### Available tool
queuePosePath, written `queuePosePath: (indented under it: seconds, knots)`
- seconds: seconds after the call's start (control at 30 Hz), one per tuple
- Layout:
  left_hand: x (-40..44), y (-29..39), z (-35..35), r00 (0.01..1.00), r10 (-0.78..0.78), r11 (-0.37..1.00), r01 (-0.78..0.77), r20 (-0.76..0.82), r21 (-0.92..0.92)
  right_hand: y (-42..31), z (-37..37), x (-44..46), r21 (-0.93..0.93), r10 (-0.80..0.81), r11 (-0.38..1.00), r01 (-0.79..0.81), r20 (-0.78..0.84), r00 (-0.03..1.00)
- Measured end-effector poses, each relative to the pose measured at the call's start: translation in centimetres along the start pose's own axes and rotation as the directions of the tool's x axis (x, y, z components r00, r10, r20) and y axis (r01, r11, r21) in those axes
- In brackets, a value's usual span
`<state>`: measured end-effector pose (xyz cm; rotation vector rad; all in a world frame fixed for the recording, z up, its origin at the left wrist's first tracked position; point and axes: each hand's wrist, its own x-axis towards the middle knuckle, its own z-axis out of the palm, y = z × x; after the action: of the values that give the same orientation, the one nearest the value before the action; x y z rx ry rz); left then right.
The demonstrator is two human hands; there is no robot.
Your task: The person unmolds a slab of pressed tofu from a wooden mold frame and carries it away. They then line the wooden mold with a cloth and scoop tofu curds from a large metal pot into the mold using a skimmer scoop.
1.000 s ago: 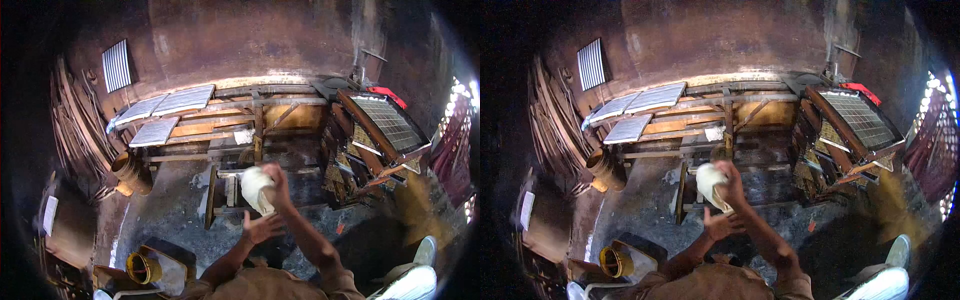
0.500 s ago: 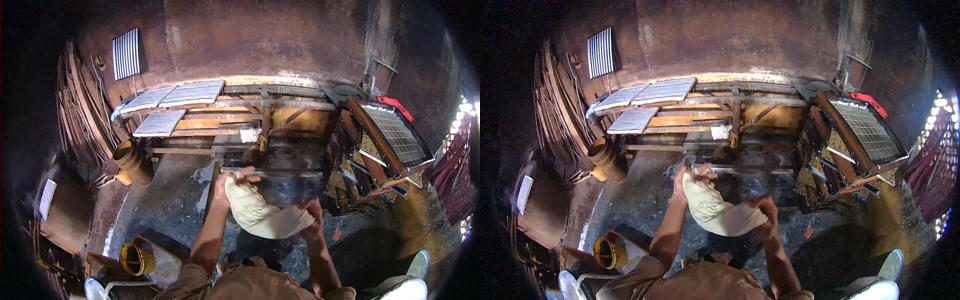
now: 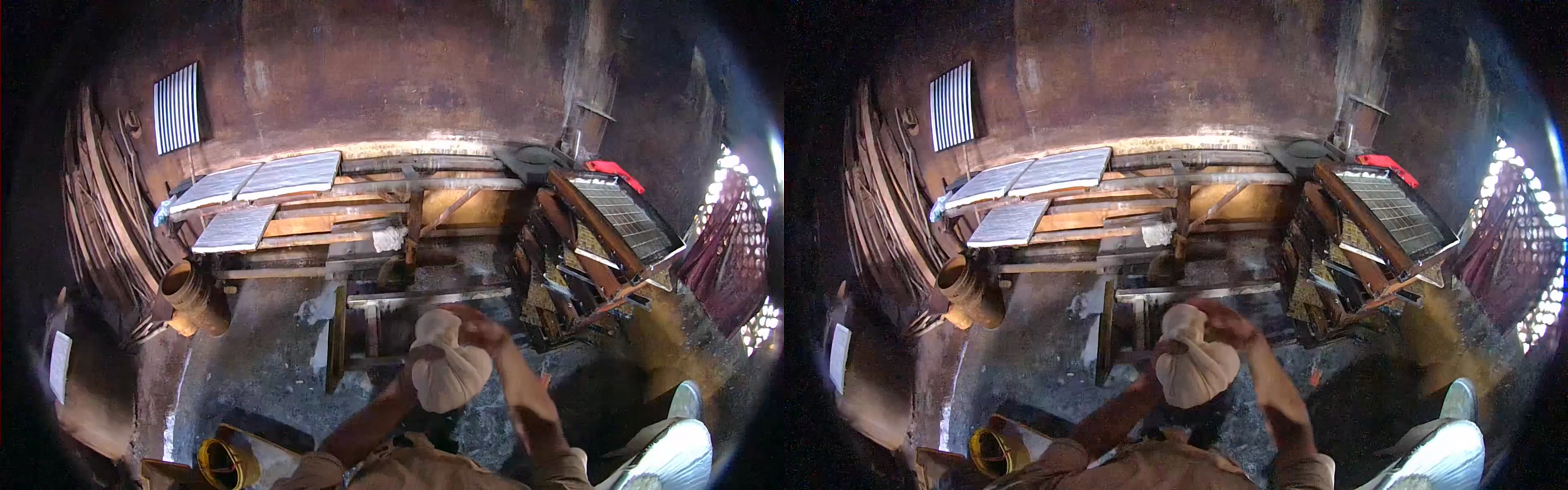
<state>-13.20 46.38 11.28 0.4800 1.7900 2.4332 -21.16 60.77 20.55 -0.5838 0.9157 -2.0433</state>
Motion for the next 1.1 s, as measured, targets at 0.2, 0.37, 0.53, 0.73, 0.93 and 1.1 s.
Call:
queuePosePath:
  seconds: [0.2,0.37,0.53,0.73,0.93,1.1]
  knots:
    - [0.7,4.0,3.7,0.975,0.199,0.980,-0.198,0.098,-0.018,10.7,4.2,4.0,0.328,-0.358,0.872,0.363,-0.076,0.930]
    - [-2.1,6.5,4.0,0.918,0.192,0.979,-0.154,0.346,-0.133,5.3,6.8,4.9,0.471,-0.606,0.760,0.448,0.262,0.751]
    - [-2.1,6.5,-0.7,0.814,-0.122,0.963,0.235,0.568,-0.130,0.9,7.5,2.4,-0.094,-0.580,0.796,0.598,0.163,0.798]
    - [1.3,0.0,-5.3,0.749,-0.568,0.802,0.596,0.340,0.026,5.3,5.9,3.2,-0.787,-0.514,0.570,-0.236,-0.566,0.645]
    - [2.6,-10.0,-6.2,0.990,-0.038,0.829,-0.046,0.139,0.557,10.7,0.6,4.7,-0.887,-0.719,0.027,-0.461,-0.338,0.608]
    - [2.5,-5.9,-7.3,0.973,-0.231,0.973,0.231,0.014,-0.007,7.4,3.9,3.6,-0.981,-0.730,0.183,-0.067,-0.181,0.659]
